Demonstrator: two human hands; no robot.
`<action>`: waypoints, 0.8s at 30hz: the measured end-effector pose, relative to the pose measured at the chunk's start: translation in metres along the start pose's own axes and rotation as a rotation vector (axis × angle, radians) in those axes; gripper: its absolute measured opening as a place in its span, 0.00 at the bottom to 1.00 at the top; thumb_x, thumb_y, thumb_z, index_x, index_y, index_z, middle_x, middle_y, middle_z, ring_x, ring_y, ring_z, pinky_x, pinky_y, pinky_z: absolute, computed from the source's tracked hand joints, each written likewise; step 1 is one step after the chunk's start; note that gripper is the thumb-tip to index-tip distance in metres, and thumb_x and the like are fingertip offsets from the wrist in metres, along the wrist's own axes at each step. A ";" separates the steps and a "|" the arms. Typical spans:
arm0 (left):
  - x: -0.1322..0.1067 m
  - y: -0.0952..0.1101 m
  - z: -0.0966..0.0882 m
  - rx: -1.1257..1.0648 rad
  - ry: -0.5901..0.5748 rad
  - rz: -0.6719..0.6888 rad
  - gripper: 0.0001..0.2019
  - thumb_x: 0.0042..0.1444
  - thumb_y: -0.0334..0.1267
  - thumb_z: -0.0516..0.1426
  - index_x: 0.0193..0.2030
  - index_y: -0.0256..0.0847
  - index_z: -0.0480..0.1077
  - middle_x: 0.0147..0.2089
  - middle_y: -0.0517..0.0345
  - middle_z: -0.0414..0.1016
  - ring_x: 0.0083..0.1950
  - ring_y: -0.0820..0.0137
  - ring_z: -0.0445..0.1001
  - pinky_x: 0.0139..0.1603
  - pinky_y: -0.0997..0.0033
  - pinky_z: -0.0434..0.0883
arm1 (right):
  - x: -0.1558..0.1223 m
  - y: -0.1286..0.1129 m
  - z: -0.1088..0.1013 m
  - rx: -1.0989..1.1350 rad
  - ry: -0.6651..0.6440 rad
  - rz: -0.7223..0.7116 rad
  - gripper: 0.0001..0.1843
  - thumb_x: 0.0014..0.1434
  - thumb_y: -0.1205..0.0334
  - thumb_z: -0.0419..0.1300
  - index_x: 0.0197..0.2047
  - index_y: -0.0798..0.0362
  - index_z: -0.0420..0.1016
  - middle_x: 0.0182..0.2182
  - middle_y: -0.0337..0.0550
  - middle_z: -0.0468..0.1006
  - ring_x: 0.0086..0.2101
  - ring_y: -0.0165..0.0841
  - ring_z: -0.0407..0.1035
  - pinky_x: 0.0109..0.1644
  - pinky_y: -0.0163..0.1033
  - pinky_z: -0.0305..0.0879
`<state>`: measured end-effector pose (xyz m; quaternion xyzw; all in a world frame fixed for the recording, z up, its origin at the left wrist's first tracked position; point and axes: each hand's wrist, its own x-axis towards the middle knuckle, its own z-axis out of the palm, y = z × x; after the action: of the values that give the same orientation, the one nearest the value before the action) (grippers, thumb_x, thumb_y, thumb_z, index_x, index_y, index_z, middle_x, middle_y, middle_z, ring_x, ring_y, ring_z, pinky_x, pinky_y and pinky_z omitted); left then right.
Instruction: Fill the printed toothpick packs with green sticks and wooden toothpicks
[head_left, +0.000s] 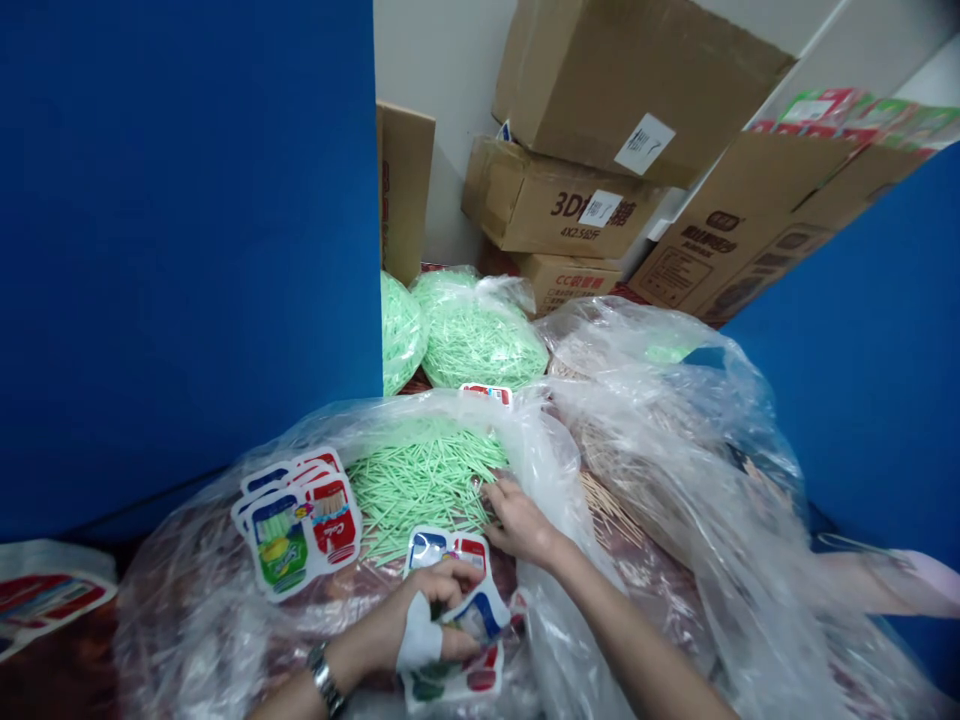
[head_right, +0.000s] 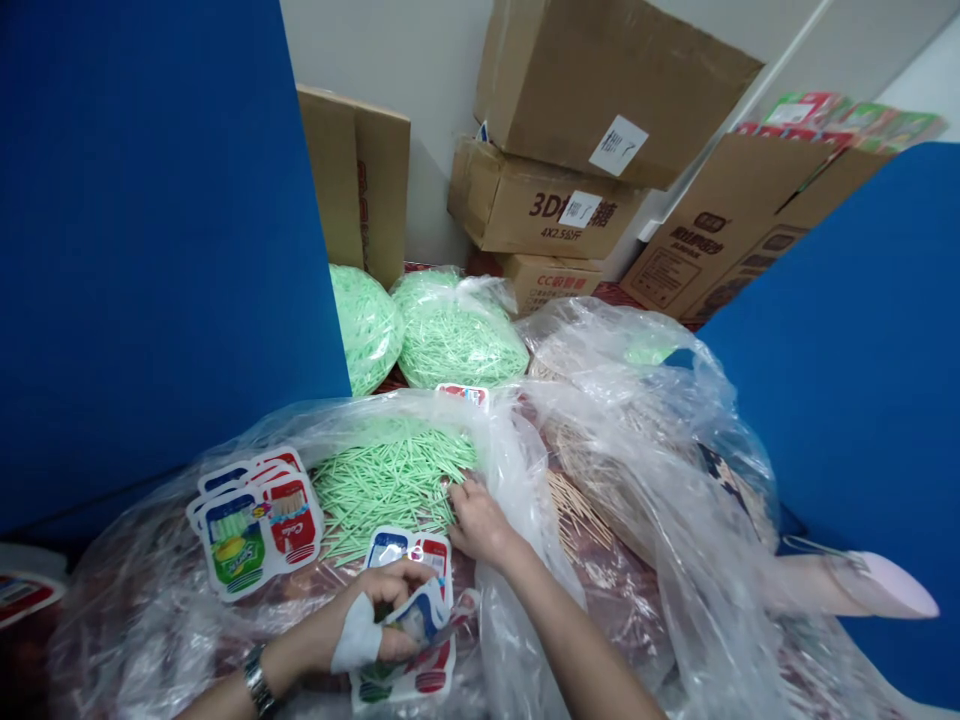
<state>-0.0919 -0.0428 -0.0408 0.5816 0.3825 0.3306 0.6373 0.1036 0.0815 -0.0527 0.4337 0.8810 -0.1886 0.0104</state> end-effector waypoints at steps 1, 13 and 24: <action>0.001 -0.003 0.000 -0.040 -0.018 -0.023 0.08 0.43 0.33 0.65 0.24 0.38 0.69 0.55 0.52 0.72 0.53 0.60 0.71 0.54 0.64 0.64 | 0.000 0.002 0.003 -0.020 -0.014 0.000 0.27 0.48 0.67 0.61 0.52 0.62 0.66 0.44 0.56 0.70 0.46 0.43 0.65 0.51 0.45 0.63; 0.000 -0.019 0.004 -0.036 -0.060 0.006 0.06 0.45 0.36 0.65 0.26 0.39 0.73 0.50 0.54 0.75 0.49 0.61 0.74 0.51 0.65 0.68 | 0.015 -0.017 0.005 -0.298 -0.041 0.012 0.18 0.54 0.53 0.59 0.43 0.58 0.72 0.44 0.56 0.70 0.47 0.48 0.61 0.49 0.49 0.58; -0.001 -0.017 0.004 -0.029 -0.079 0.025 0.05 0.46 0.37 0.65 0.30 0.38 0.76 0.49 0.54 0.76 0.48 0.62 0.75 0.49 0.67 0.69 | 0.022 -0.031 0.033 -0.363 0.032 0.184 0.11 0.59 0.70 0.49 0.41 0.59 0.72 0.39 0.56 0.72 0.43 0.45 0.64 0.47 0.48 0.56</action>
<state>-0.0889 -0.0477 -0.0577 0.5895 0.3449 0.3207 0.6563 0.0617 0.0700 -0.0772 0.5062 0.8573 -0.0180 0.0914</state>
